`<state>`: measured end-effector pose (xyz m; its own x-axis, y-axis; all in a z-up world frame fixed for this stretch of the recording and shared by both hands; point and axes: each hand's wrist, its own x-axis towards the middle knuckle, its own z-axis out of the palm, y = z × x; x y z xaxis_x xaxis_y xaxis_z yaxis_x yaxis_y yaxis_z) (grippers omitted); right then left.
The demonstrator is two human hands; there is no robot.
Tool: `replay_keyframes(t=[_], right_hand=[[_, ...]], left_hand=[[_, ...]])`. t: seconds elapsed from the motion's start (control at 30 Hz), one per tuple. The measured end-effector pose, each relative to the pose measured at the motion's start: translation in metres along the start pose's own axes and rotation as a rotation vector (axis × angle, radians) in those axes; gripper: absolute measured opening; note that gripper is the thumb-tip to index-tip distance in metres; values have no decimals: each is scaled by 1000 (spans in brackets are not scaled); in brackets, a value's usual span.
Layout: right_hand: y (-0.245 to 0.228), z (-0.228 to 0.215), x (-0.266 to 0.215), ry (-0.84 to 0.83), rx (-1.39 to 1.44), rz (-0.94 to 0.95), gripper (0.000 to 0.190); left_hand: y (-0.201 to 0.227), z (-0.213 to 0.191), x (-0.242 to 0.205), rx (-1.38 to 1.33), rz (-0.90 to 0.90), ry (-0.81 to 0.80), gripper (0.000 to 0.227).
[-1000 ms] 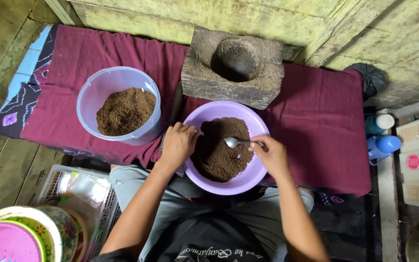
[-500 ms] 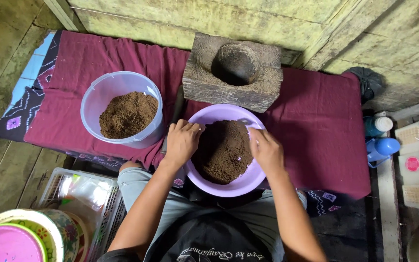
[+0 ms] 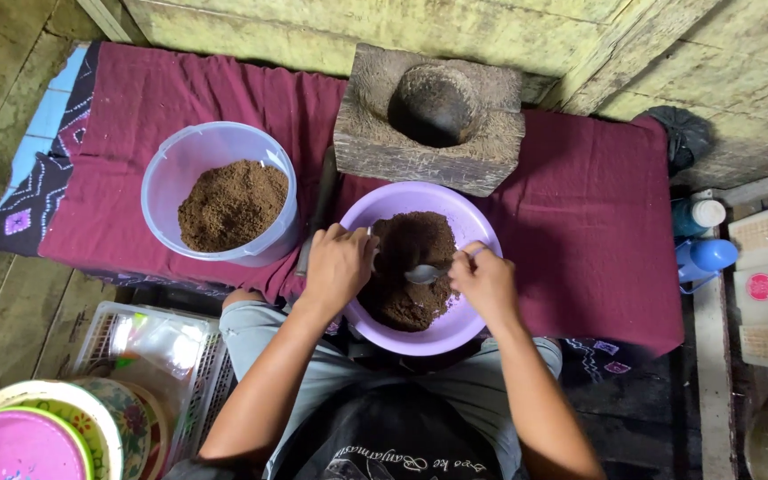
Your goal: Mixing a brown powdery substance in a bowl using a spoon and transferring it between containers.
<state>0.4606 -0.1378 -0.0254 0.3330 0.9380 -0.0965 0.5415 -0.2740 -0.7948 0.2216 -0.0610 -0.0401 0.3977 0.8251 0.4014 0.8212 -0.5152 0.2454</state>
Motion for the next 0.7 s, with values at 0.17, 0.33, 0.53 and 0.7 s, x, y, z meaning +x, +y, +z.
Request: replay_keyframes(t=[0.17, 0.33, 0.53, 0.7], right_hand=[[-10, -22, -25, -212, -218, -5, 17], [-12, 14, -6, -324, -85, 33, 29], [8, 1, 27, 93, 38, -112, 14], [33, 21, 47, 238, -210, -471, 24]], left_hand=[[-12, -3, -26, -36, -3, -180, 26], [-4, 46, -22, -68, 12, -282, 30], [-17, 26, 12, 32, -114, 4, 29], [-22, 47, 11, 121, -18, 88, 17]])
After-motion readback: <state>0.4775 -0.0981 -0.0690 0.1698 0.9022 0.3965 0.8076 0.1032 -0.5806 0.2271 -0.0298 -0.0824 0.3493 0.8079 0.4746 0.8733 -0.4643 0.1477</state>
